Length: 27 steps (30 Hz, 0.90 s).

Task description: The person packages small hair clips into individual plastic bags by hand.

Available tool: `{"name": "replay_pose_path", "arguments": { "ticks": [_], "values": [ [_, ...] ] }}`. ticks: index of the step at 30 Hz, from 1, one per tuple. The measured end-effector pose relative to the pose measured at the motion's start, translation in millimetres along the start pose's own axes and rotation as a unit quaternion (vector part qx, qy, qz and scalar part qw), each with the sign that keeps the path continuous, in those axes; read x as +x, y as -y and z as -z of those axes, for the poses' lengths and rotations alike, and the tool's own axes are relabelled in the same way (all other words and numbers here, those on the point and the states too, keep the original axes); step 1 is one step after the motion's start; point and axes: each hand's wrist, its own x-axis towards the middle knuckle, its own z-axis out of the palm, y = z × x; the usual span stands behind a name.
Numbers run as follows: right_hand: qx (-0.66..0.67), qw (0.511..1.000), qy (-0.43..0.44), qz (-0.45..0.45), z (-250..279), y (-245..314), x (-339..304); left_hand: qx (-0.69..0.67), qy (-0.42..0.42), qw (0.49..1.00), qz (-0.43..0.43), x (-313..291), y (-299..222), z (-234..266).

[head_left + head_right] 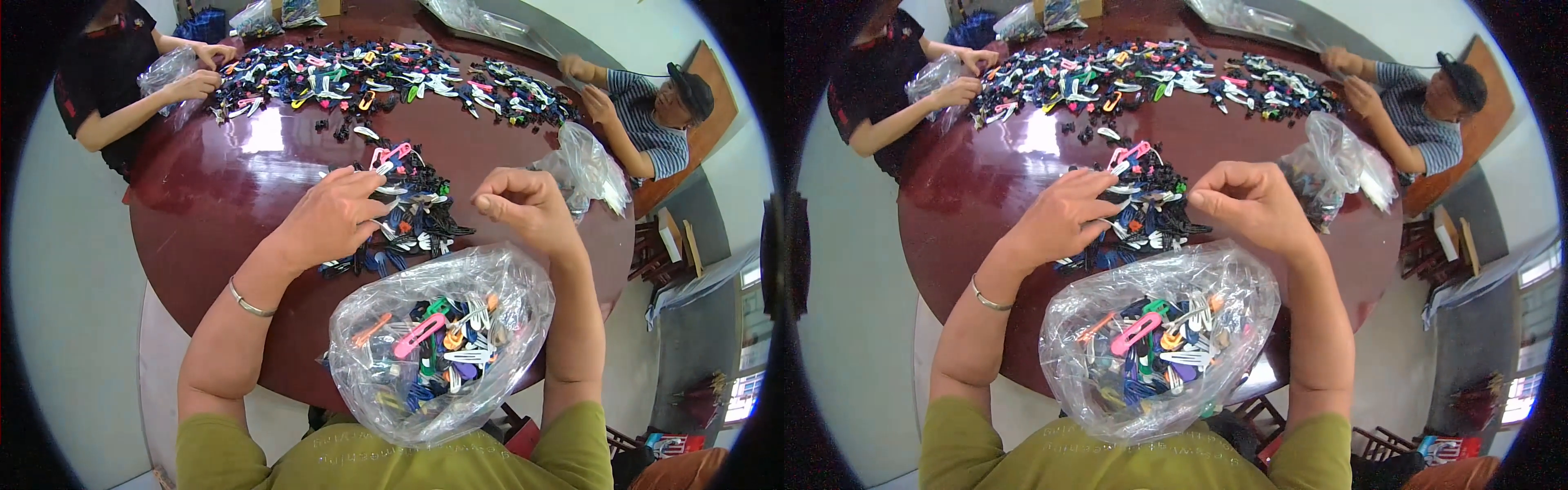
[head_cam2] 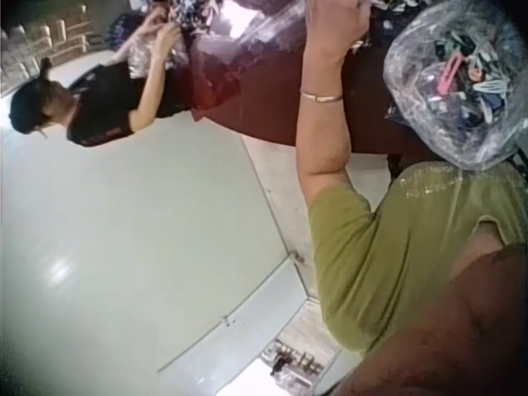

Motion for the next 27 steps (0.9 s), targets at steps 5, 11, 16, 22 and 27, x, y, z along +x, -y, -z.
{"name": "replay_pose_path", "arguments": {
  "ticks": [5,11,16,22,27],
  "values": [
    [0.041,0.998,0.019,-0.05,-7,-15,4,-0.052,-0.055,0.997,0.001,5,-3,-3],
    [0.043,0.994,0.039,-0.097,-15,-18,7,-0.131,-0.125,0.983,0.019,7,-15,-20],
    [0.022,0.993,0.048,-0.11,-23,-22,9,-0.141,-0.134,0.978,0.073,11,-18,-24],
    [-0.037,0.996,0.063,-0.046,-28,-33,14,-0.061,-0.142,0.988,0.014,15,-19,-24],
    [-0.116,0.993,0.016,-0.021,-25,-25,13,-0.032,-0.142,0.989,-0.006,15,-20,-26]
  ]
}}
